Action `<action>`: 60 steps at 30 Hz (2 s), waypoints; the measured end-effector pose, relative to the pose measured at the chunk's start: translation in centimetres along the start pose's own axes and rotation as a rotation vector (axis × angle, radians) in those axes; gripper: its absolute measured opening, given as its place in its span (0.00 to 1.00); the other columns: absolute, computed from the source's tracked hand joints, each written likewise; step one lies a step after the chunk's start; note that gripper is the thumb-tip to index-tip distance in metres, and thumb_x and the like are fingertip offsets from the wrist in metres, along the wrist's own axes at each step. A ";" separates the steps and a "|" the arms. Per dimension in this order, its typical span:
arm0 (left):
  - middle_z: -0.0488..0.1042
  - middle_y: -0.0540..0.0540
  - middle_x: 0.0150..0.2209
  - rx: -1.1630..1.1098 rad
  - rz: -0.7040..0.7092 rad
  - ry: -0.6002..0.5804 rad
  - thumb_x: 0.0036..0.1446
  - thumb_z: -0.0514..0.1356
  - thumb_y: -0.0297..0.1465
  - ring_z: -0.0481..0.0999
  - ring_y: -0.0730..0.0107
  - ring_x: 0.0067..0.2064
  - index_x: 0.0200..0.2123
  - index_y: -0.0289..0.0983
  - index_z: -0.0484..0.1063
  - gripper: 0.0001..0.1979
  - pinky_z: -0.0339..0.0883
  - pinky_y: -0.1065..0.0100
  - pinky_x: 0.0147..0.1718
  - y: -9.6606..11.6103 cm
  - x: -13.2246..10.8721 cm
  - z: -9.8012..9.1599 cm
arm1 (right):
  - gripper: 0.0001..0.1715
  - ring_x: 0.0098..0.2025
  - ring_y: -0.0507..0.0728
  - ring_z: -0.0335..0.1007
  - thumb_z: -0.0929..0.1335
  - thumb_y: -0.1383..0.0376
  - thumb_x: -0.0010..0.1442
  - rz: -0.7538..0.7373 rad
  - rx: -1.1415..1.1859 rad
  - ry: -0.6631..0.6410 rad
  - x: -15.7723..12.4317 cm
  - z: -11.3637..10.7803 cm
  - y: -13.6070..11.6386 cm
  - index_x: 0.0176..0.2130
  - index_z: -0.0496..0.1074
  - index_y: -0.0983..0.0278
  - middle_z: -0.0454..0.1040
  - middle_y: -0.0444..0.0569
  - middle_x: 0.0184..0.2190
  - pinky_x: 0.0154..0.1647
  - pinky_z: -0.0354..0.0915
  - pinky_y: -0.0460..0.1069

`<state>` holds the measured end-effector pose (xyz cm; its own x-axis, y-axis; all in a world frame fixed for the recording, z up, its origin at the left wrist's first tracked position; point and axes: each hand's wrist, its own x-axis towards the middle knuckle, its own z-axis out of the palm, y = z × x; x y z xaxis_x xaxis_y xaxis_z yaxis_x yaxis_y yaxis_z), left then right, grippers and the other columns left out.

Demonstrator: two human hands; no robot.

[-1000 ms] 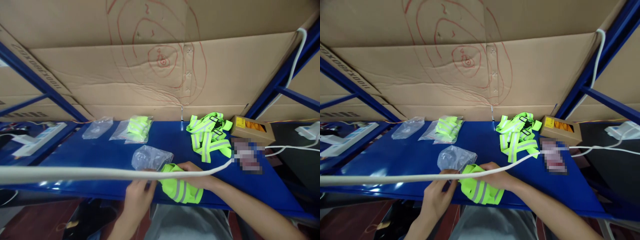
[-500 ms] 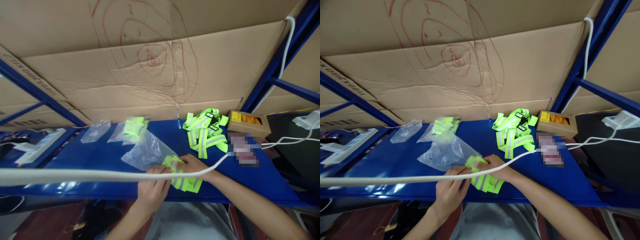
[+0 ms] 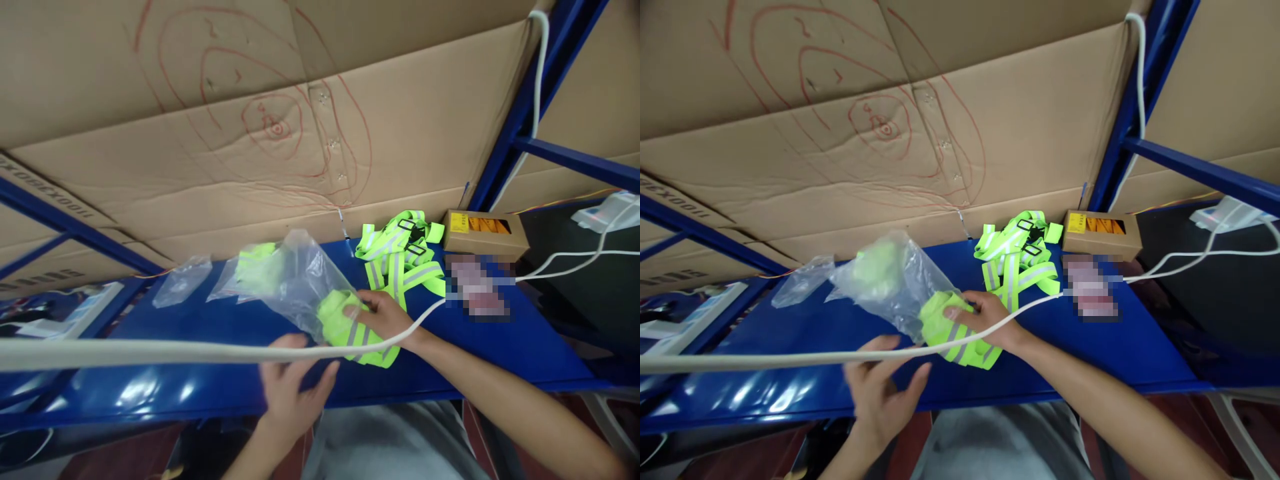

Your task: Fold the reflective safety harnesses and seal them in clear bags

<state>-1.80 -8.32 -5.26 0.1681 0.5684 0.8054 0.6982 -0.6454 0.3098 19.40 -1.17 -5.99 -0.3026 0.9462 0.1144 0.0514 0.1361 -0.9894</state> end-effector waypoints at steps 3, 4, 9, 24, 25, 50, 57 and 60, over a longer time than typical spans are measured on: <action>0.65 0.42 0.61 -0.419 -0.555 0.250 0.61 0.65 0.40 0.71 0.49 0.61 0.60 0.53 0.61 0.27 0.71 0.45 0.57 -0.2 -0.5 0.7 | 0.27 0.27 0.50 0.54 0.70 0.43 0.59 -0.026 0.017 0.063 0.0 -0.1 -0.3 0.30 0.72 0.65 0.63 0.40 0.24 0.28 0.52 0.45; 0.64 0.42 0.63 -0.614 -0.733 0.229 0.60 0.65 0.45 0.68 0.48 0.64 0.62 0.53 0.60 0.30 0.68 0.46 0.60 -0.3 -0.2 1.0 | 0.27 0.26 0.50 0.54 0.70 0.43 0.58 -0.031 0.014 0.067 0.0 -0.1 -0.3 0.29 0.72 0.65 0.62 0.40 0.23 0.27 0.52 0.45; 0.68 0.40 0.66 -1.277 -1.118 -0.054 0.55 0.67 0.53 0.66 0.47 0.68 0.67 0.47 0.60 0.41 0.66 0.55 0.63 0.1 2.8 3.0 | 0.28 0.25 0.50 0.56 0.70 0.41 0.57 -0.049 -0.059 0.052 0.0 0.2 -0.3 0.28 0.70 0.63 0.64 0.41 0.23 0.26 0.53 0.46; 0.81 0.45 0.51 -1.294 -1.353 0.268 0.53 0.73 0.34 0.79 0.61 0.55 0.49 0.37 0.78 0.21 0.72 0.67 0.53 2.0 3.5 8.4 | 0.26 0.41 0.56 0.77 0.70 0.50 0.63 -0.017 -0.171 0.090 -0.2 -0.8 -0.5 0.54 0.67 0.60 0.78 0.49 0.44 0.39 0.70 0.48; 0.82 0.45 0.50 -1.318 -1.334 0.301 0.54 0.72 0.35 0.80 0.62 0.53 0.49 0.37 0.78 0.20 0.72 0.67 0.52 1.3 3.8 8.2 | 0.26 0.43 0.56 0.77 0.70 0.50 0.63 -0.016 -0.135 0.035 -0.3 -0.7 -0.5 0.55 0.67 0.60 0.78 0.50 0.48 0.40 0.71 0.49; 0.83 0.41 0.44 -1.220 -1.330 -0.106 0.55 0.72 0.37 0.80 0.63 0.43 0.44 0.35 0.82 0.16 0.72 0.70 0.37 4.9 2.0 6.9 | 0.33 0.22 0.51 0.62 0.76 0.44 0.49 0.074 -0.149 0.285 0.3 -1.0 -0.9 0.21 0.57 0.60 0.62 0.38 0.17 0.22 0.56 0.45; 0.82 0.39 0.49 -1.413 -1.493 -0.194 0.54 0.72 0.39 0.82 0.67 0.38 0.43 0.37 0.82 0.16 0.74 0.72 0.35 3.4 2.1 7.1 | 0.27 0.18 0.51 0.65 0.76 0.48 0.51 0.237 -0.015 0.122 0.7 -2.5 -0.9 0.22 0.63 0.61 0.67 0.39 0.15 0.16 0.59 0.43; 0.82 0.33 0.46 -1.361 -1.333 -0.481 0.58 0.63 0.54 0.84 0.56 0.39 0.46 0.37 0.82 0.28 0.75 0.66 0.30 0.9 3.5 4.8 | 0.24 0.18 0.49 0.66 0.74 0.48 0.54 0.264 0.046 0.102 0.9 -3.4 -1.2 0.24 0.68 0.63 0.70 0.40 0.17 0.14 0.59 0.42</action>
<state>2.77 -4.53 -4.60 0.3837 0.8591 -0.3388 -0.3507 0.4750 0.8071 22.26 0.48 -4.37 -0.1874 0.9720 -0.1420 0.0723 -0.1306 -0.9888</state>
